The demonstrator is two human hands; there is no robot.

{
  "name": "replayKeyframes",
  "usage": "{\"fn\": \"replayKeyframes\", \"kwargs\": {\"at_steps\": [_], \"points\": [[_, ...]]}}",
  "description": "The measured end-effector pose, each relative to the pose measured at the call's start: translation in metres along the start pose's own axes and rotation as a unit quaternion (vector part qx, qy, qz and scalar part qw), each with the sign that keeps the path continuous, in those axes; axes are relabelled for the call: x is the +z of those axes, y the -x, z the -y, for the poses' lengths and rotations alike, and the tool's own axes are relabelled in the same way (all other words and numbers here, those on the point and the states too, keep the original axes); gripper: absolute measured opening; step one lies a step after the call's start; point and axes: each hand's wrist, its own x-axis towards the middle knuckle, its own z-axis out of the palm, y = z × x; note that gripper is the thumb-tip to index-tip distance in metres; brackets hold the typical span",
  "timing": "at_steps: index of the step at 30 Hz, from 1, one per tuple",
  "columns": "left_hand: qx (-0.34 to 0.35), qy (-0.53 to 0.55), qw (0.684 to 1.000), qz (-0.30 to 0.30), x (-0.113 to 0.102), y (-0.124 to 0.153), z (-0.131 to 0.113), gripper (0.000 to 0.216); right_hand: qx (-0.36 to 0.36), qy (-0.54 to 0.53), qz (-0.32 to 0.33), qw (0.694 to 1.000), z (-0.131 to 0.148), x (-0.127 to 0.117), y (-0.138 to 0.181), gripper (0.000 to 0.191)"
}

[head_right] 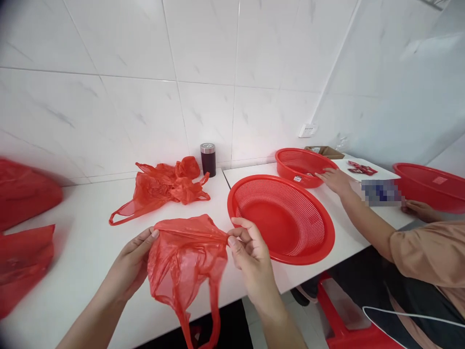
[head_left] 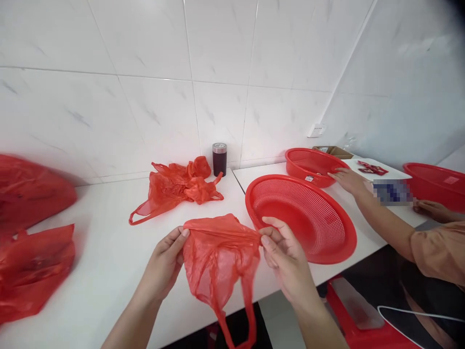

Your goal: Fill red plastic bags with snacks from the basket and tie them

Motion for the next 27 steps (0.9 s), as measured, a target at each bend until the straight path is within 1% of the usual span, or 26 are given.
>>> {"fn": "replayKeyframes", "kwargs": {"at_steps": [2,5,7,8,10,12,13,15,16,17,18,19,20,21,22,24,25,26,27], "points": [[-0.009,0.014,1.0,-0.007,-0.008,0.002,-0.004,0.023,-0.024,0.037,-0.035,0.998,0.001,-0.012,0.002,0.028],[-0.008,0.035,0.999,-0.014,-0.011,0.006,-0.003,0.022,-0.051,0.076,-0.096,0.991,0.004,-0.03,0.01,0.022],[-0.008,0.05,0.999,-0.019,-0.012,0.007,0.001,0.022,-0.054,0.076,-0.111,0.989,0.006,-0.038,0.018,0.02],[-0.009,0.055,0.998,-0.018,-0.012,0.007,0.003,0.022,-0.049,0.078,-0.106,0.99,0.006,-0.039,0.022,0.02],[-0.012,0.067,0.998,-0.011,-0.012,0.007,0.006,0.022,-0.039,0.104,-0.078,0.991,0.006,-0.034,0.029,0.018],[-0.016,0.072,0.997,-0.005,-0.01,0.009,0.01,0.022,-0.066,0.166,-0.049,0.983,0.005,-0.021,0.033,0.019],[-0.021,0.069,0.997,0.0,-0.008,0.01,0.011,0.022,-0.096,0.203,-0.038,0.974,0.003,-0.011,0.034,0.024],[-0.04,0.052,0.998,0.02,-0.003,0.016,0.013,0.023,-0.161,0.259,-0.007,0.952,0.0,0.009,0.031,0.043],[-0.053,0.043,0.997,0.035,-0.002,0.02,0.014,0.024,-0.175,0.274,0.028,0.945,-0.002,0.018,0.028,0.049],[-0.067,0.038,0.996,0.051,-0.002,0.023,0.014,0.024,-0.17,0.276,0.073,0.943,-0.003,0.025,0.025,0.046],[-0.077,0.035,0.995,0.06,-0.004,0.026,0.014,0.025,-0.152,0.27,0.121,0.943,-0.005,0.03,0.021,0.037],[-0.08,0.032,0.995,0.059,-0.009,0.028,0.013,0.027,-0.128,0.26,0.157,0.944,-0.006,0.033,0.017,0.028],[-0.078,0.027,0.996,0.045,-0.018,0.028,0.012,0.03,-0.103,0.248,0.167,0.949,-0.007,0.033,0.013,0.021],[-0.068,0.019,0.997,0.018,-0.03,0.027,0.011,0.032,-0.082,0.232,0.15,0.958,-0.008,0.03,0.01,0.017],[-0.055,0.011,0.998,-0.018,-0.045,0.024,0.01,0.034,-0.066,0.209,0.114,0.969,-0.008,0.026,0.007,0.014],[-0.028,-0.005,0.995,-0.097,-0.081,0.017,0.008,0.039,-0.042,0.147,0.05,0.987,-0.006,0.016,0.001,0.013],[-0.021,-0.016,0.991,-0.131,-0.099,0.014,0.007,0.041,-0.028,0.112,0.04,0.993,-0.005,0.012,-0.001,0.014],[-0.017,-0.035,0.986,-0.161,-0.114,0.012,0.005,0.042,-0.014,0.082,0.048,0.995,-0.003,0.009,-0.003,0.015],[-0.011,-0.07,0.978,-0.194,-0.125,0.011,0.004,0.042,-0.001,0.06,0.063,0.996,-0.001,0.007,-0.004,0.015]]}}
